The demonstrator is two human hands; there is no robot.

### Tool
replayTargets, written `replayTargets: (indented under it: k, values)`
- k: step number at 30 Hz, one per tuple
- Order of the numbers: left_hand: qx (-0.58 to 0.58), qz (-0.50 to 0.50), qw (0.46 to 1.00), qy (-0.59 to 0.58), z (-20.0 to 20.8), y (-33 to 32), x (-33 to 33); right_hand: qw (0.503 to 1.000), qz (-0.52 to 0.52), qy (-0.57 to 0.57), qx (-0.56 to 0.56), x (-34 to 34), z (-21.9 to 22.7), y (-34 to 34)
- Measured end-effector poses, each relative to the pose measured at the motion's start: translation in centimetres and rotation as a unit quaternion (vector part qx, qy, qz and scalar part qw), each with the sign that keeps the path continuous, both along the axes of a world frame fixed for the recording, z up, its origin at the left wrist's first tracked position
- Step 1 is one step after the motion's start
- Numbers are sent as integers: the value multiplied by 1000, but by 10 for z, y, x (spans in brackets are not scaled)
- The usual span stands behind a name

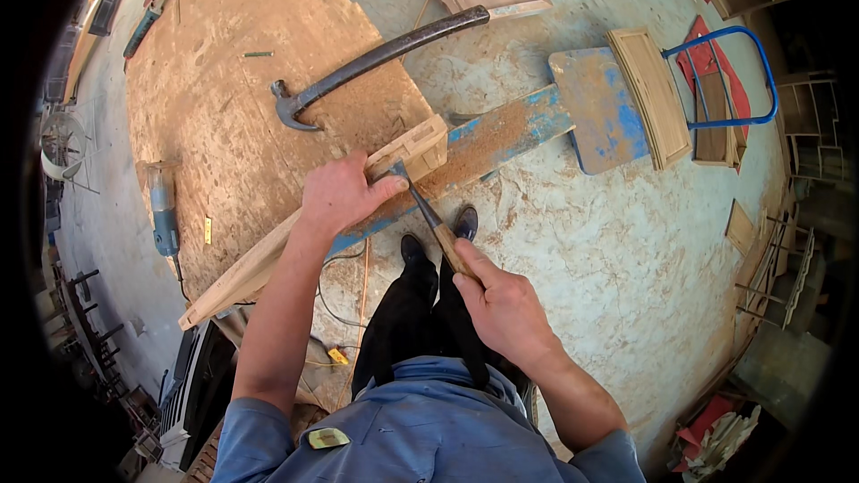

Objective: The person uses a handheld electric router to shape a wooden piece, then hammers a nail into it and chisels a recess. They place a metal hinge on the wood and hammer another nail to secure it. The work is performed on a workbench in a workshop.

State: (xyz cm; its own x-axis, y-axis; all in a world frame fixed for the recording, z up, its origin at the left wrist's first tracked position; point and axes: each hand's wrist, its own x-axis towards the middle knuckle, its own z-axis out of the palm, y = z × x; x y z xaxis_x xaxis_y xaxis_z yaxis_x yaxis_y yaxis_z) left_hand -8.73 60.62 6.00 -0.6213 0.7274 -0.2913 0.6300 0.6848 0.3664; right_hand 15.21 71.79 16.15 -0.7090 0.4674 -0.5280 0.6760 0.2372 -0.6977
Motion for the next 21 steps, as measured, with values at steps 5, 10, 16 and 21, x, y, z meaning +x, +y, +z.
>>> replayTargets:
  k: [5,10,16,21]
  values:
    - [9,4,1000,4,0,0,1,1000,7,-10,0,-5,6,2]
    - [12,5,1000,6,-3,0,1,1000,6,-25,8,0,0,1]
    - [-9,5,1000,-15,-2,0,1,1000,4,-18,8,-2,-1,1]
    - [8,4,1000,-7,-6,-2,1,1000,-10,6,7,2,-14,-4]
